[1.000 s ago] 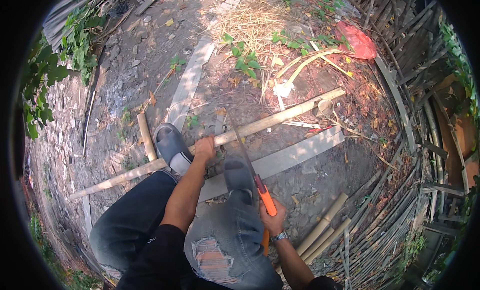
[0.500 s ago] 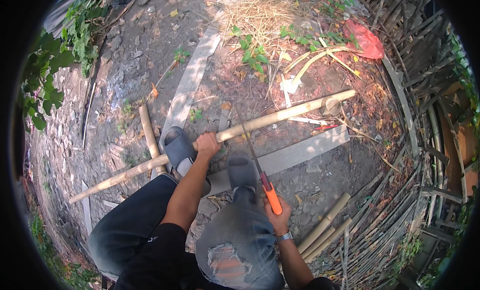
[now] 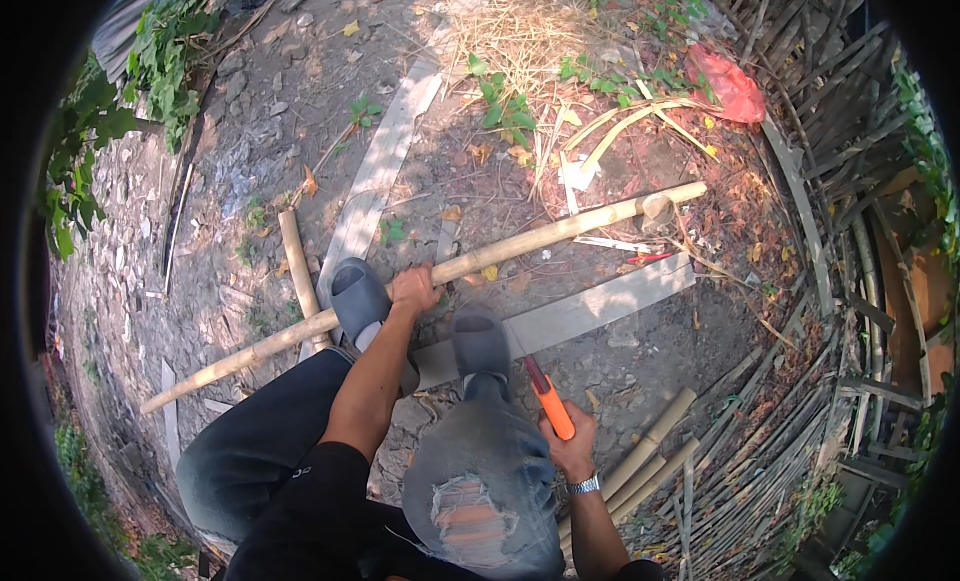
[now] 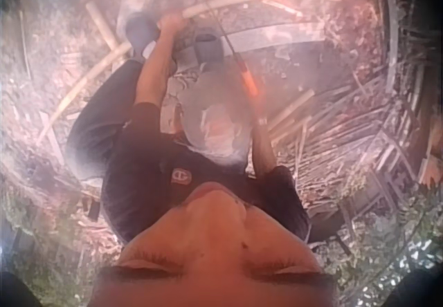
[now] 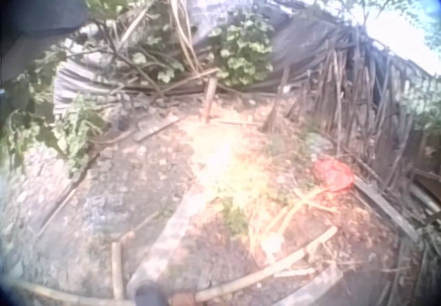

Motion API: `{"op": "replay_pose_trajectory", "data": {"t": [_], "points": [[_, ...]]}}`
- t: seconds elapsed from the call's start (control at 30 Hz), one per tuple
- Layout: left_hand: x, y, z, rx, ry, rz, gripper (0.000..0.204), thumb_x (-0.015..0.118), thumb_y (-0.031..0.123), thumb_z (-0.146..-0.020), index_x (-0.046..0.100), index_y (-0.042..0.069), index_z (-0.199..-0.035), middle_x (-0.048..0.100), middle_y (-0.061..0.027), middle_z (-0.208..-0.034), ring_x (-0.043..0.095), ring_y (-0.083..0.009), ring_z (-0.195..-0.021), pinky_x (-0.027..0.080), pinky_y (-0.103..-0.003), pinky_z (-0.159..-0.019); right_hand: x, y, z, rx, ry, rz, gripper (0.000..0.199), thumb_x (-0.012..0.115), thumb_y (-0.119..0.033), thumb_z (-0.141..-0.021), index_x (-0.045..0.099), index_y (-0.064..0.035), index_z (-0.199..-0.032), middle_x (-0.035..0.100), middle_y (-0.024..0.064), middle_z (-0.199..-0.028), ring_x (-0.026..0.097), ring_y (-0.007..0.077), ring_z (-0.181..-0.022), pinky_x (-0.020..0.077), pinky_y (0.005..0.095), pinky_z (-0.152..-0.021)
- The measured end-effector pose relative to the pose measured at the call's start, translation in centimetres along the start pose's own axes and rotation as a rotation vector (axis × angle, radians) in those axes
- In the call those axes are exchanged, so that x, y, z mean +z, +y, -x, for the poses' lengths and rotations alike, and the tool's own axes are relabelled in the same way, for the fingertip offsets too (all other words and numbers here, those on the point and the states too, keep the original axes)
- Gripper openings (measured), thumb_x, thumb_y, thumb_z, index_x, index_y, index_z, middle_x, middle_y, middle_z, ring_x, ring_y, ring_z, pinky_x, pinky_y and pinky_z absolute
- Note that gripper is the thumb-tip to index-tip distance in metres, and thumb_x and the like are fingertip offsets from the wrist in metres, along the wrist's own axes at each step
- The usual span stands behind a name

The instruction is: The person sits on a small stool and uses a hand saw to cut a long bamboo pole that is positioned between their legs. They hold the pole steady with their left hand while sawing with their right hand, periodically adjusting the pole's position.

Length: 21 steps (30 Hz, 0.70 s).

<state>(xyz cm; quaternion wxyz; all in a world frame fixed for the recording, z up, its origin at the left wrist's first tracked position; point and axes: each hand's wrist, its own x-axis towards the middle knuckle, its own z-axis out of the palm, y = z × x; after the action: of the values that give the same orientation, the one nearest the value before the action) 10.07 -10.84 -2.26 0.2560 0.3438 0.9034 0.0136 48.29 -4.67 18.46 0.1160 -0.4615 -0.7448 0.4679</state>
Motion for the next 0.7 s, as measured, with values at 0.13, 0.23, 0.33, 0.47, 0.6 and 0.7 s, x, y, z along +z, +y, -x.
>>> {"op": "replay_pose_trajectory", "data": {"t": [0.13, 0.23, 0.33, 0.47, 0.6, 0.7], "points": [[0.5, -0.4, -0.1, 0.033, -0.015, -0.041, 0.056, 0.076, 0.044, -0.087, 0.06, 0.008, -0.126, 0.074, -0.0186, -0.116, 0.071, -0.0363, -0.111, 0.053, -0.048, -0.101, -0.4, -1.2, 0.1, -0.05, -0.034, 0.015, 0.016, 0.078, -0.014, -0.084, 0.068, -0.001, -0.084, 0.065, 0.0117, -0.066, 0.065, 0.0219, -0.058, 0.0498, 0.0341, -0.059], [0.6, -0.9, -0.1, 0.056, -0.005, -0.06, 0.06, 0.073, 0.044, -0.089, 0.055, 0.006, -0.132, 0.07, -0.0214, -0.124, 0.069, -0.0384, -0.116, 0.052, -0.052, -0.102, -0.8, -3.0, -0.1, -0.058, -0.065, -0.014, 0.015, 0.077, -0.013, -0.084, 0.068, -0.001, -0.085, 0.066, 0.0131, -0.069, 0.067, 0.0251, -0.06, 0.0507, 0.035, -0.061], [0.1, -0.3, 0.1, 0.036, -0.018, -0.086, 0.06, 0.071, 0.043, -0.091, 0.052, 0.006, -0.135, 0.066, -0.0202, -0.133, 0.064, -0.0381, -0.125, 0.048, -0.055, -0.106, -1.1, -2.6, -0.1, -0.089, -0.083, -0.006, 0.018, 0.078, -0.015, -0.085, 0.068, -0.0005, -0.085, 0.065, 0.0136, -0.069, 0.067, 0.0247, -0.061, 0.0507, 0.035, -0.062], [0.7, -1.3, 0.7, -0.03, -0.052, -0.09, 0.06, 0.072, 0.041, -0.09, 0.052, 0.007, -0.136, 0.065, -0.0169, -0.136, 0.059, -0.0363, -0.133, 0.046, -0.056, -0.108, -1.0, -1.5, 0.3, -0.115, -0.146, -0.042, 0.031, 0.078, -0.029, -0.086, 0.066, -0.0003, -0.085, 0.061, 0.0145, -0.067, 0.06, 0.025, -0.058, 0.0477, 0.0362, -0.06], [1.0, -0.8, -0.5, -0.072, -0.024, -0.103, 0.065, 0.076, 0.041, -0.087, 0.052, 0.007, -0.137, 0.066, -0.0154, -0.134, 0.06, -0.0335, -0.132, 0.046, -0.056, -0.108, 0.5, 0.6, 0.8, -0.044, -0.132, -0.106, 0.046, 0.077, -0.045, -0.084, 0.064, -0.001, -0.084, 0.053, 0.0162, -0.066, 0.047, 0.0197, -0.058, 0.0426, 0.0365, -0.058], [0.8, 0.4, -0.5, -0.071, -0.001, -0.075, 0.068, 0.078, 0.041, -0.084, 0.051, 0.007, -0.138, 0.066, -0.016, -0.132, 0.064, -0.0328, -0.127, 0.049, -0.054, -0.106, 0.5, 2.5, 1.0, 0.038, -0.151, -0.054, 0.044, 0.081, -0.041, -0.081, 0.065, 0.0, -0.086, 0.056, 0.013, -0.065, 0.046, 0.0127, -0.062, 0.0426, 0.0338, -0.058]]}}
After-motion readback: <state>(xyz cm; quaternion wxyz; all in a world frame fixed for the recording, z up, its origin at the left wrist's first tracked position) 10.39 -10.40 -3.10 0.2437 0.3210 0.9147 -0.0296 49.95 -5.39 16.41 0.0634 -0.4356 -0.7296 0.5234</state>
